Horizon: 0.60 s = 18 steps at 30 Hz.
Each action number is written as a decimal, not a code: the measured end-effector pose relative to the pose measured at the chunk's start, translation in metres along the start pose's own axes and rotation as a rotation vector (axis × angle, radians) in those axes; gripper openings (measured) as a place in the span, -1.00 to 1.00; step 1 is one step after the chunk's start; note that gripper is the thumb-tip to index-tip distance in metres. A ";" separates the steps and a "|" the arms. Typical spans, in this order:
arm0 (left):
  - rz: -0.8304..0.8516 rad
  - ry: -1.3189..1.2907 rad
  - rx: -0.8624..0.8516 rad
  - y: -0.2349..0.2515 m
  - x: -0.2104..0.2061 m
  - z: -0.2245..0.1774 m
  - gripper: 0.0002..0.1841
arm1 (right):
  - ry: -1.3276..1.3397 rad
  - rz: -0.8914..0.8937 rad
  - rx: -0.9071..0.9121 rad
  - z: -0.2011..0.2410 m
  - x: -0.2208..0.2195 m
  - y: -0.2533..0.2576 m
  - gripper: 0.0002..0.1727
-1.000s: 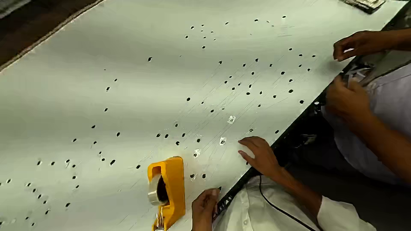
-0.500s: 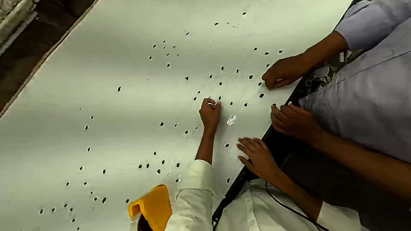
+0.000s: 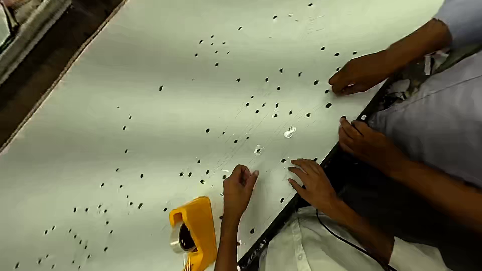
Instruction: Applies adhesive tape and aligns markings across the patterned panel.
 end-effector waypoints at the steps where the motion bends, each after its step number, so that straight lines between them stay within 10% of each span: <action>1: -0.101 -0.006 -0.005 -0.026 0.023 0.009 -0.75 | 0.020 -0.001 0.041 0.011 -0.005 0.002 -0.61; 7: -0.661 0.110 0.331 -0.172 0.138 0.083 -0.76 | 0.276 0.250 0.279 0.121 -0.064 0.005 -0.65; 11: -0.525 -0.099 0.629 -0.215 0.142 0.136 -0.63 | 0.329 0.435 0.475 0.202 -0.110 -0.013 -0.61; 18: -0.405 -0.358 0.579 -0.234 0.132 0.143 -0.82 | 0.259 0.439 0.613 0.274 -0.154 -0.048 -0.56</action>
Point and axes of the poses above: each hand's wrist, its own y-axis towards the middle knuckle, its own x-axis out of the back of the hand, z = x × y, the point moved 6 cm from there along y, towards the middle knuckle, and after that the axes turned 3 degrees about -z, right-handed, at the moved point
